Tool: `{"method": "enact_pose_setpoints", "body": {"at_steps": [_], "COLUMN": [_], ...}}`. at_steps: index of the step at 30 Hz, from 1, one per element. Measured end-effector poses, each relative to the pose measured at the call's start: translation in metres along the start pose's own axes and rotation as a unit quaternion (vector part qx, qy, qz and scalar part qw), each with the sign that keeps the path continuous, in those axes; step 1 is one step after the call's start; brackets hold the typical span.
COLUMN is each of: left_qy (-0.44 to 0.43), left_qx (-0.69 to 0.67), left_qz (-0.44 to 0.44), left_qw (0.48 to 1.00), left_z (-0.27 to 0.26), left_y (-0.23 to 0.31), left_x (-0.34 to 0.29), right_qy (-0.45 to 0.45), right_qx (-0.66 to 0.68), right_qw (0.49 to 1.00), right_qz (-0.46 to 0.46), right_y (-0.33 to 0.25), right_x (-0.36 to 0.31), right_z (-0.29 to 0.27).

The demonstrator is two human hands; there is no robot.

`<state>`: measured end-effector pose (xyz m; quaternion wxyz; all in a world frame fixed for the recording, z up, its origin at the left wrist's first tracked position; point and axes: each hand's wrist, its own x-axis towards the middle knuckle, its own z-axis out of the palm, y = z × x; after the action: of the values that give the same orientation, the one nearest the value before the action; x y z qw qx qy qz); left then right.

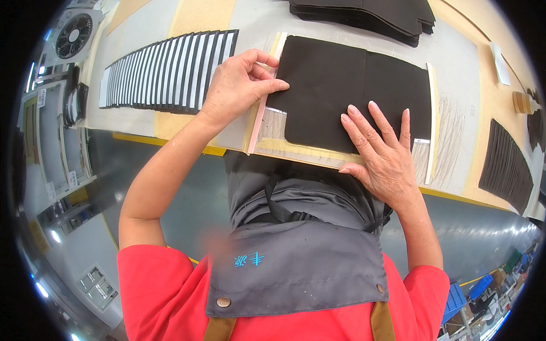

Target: The person repeatedly picks up a black rectangular sheet and a white ribbed sheet from stacks on a table. They place the black sheet onto a wooden jig, smooth it down with both hands, and then place the white ribbed sheet on top. The person then removes the combined sheets and places them into a finished stack, repeating this assembly process continuously.

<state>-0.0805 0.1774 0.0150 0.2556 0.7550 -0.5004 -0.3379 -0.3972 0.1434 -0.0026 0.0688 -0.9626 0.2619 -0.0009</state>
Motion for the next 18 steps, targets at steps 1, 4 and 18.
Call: {"method": "enact_pose_setpoints", "body": {"at_steps": [1,4,18], "left_qy": [0.0,-0.001,0.001], "left_qx": [0.001,-0.006,-0.02], "left_qz": [0.002,0.012,0.011], "left_qw": [1.0,1.0,1.0], "left_z": [0.0004,0.0019,-0.0003], "left_y": [-0.0005,-0.0042,-0.0043], "left_x": [0.0001,0.0013,0.0019], "right_qy": [0.0,0.001,0.001], "right_qx": [0.001,0.0,-0.002], "right_qw": [1.0,1.0,1.0], "right_qz": [0.0,-0.001,0.0], "right_y": [0.0,-0.0003,-0.0004], "right_x": [-0.0002,-0.0001,0.0001], "right_z": [0.0002,-0.0001,-0.0002]}}
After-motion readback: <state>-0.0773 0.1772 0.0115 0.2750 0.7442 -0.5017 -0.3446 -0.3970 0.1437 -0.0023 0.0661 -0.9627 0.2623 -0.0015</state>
